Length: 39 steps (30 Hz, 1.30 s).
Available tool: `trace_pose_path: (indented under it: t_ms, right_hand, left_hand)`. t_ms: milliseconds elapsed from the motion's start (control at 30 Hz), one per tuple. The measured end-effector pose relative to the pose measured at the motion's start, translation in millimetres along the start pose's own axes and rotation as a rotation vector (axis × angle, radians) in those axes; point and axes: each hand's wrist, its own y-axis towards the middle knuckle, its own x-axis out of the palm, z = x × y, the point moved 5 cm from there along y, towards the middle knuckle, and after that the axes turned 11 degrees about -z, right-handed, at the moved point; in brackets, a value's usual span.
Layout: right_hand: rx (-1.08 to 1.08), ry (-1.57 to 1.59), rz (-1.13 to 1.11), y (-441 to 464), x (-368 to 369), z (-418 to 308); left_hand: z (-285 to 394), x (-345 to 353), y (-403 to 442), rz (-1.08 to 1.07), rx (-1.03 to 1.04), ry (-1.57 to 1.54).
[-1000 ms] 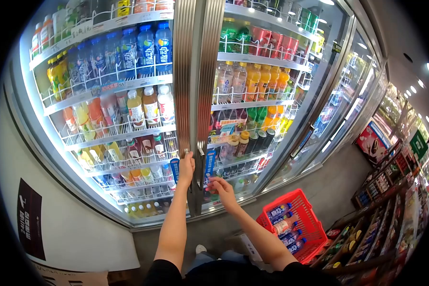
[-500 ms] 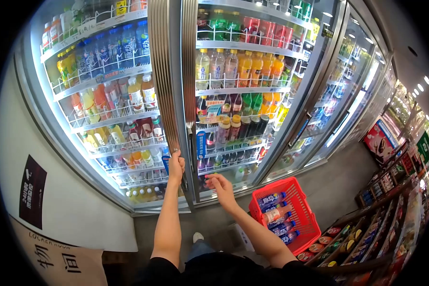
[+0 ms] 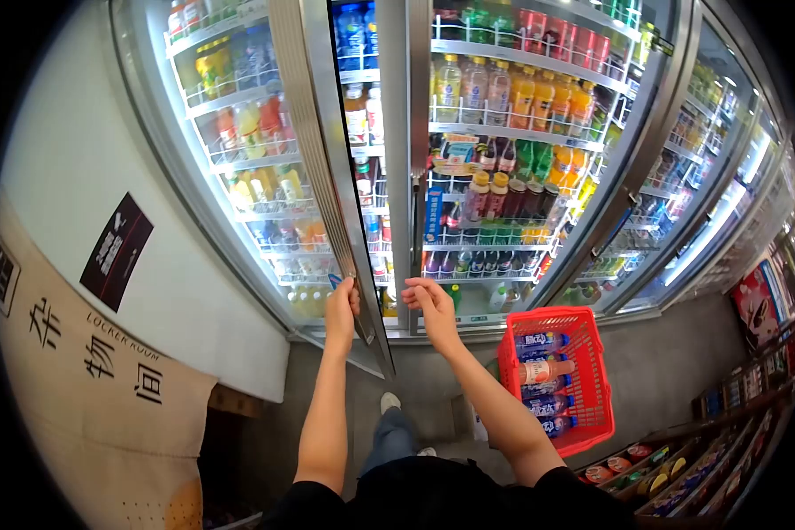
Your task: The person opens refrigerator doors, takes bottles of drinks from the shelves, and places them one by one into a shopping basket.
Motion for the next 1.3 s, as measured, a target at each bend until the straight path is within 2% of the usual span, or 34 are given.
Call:
trace_pose_path:
  t_ms: [33,100,133,200,233,300,367,433,567,633,767,1000,1300]
  right_hand:
    - [0.0,0.006,-0.036,0.9,7.9,1.6]
    - [0.006,0.017,-0.078,2.3,21.2,3.7]
    - [0.006,0.023,-0.089,4.3,27.2,4.2]
    - [0.013,0.022,-0.116,10.3,38.9,5.2]
    - [0.006,0.046,-0.127,14.3,44.5,9.4]
    - [0.007,0.077,-0.148,19.0,53.0,11.8]
    - [0.01,0.101,-0.155,21.7,59.5,9.2]
    - [0.001,0.12,-0.149,25.8,62.0,5.3]
    - [-0.015,0.063,-0.089,36.7,58.9,-9.4]
    - [-0.018,0.048,-0.075,43.5,58.6,-10.1]
    - [-0.022,0.058,-0.088,56.0,71.8,-5.0]
    - [0.027,0.071,-0.193,61.3,113.9,7.0]
    - [0.086,0.134,-0.299,70.6,156.4,38.7]
  left_hand:
    - [12.4,2.4,-20.5,0.021,0.009,0.005]
    - [65.3,1.5,-75.3,0.552,0.319,0.445]
    - [71.6,-3.6,-86.4,0.573,0.328,0.45]
    - [100.4,-7.7,-121.5,0.886,0.767,0.731]
    - [104.2,-9.2,-127.7,0.902,0.774,0.738]
    - [113.4,17.2,-135.0,0.475,1.098,0.809]
    - [125.2,43.7,-113.8,0.049,0.918,0.81]
    - [96.6,38.5,-62.6,-0.095,0.441,0.523]
    - [70.3,-0.3,9.3,-0.079,0.169,0.169]
    - [69.9,-20.1,11.0,0.102,0.093,0.198]
    - [57.0,-42.0,-6.7,0.15,0.101,0.19]
    - [83.3,-73.1,-45.8,0.242,0.125,0.189]
    - [107.4,-178.6,-109.2,0.441,0.112,0.223]
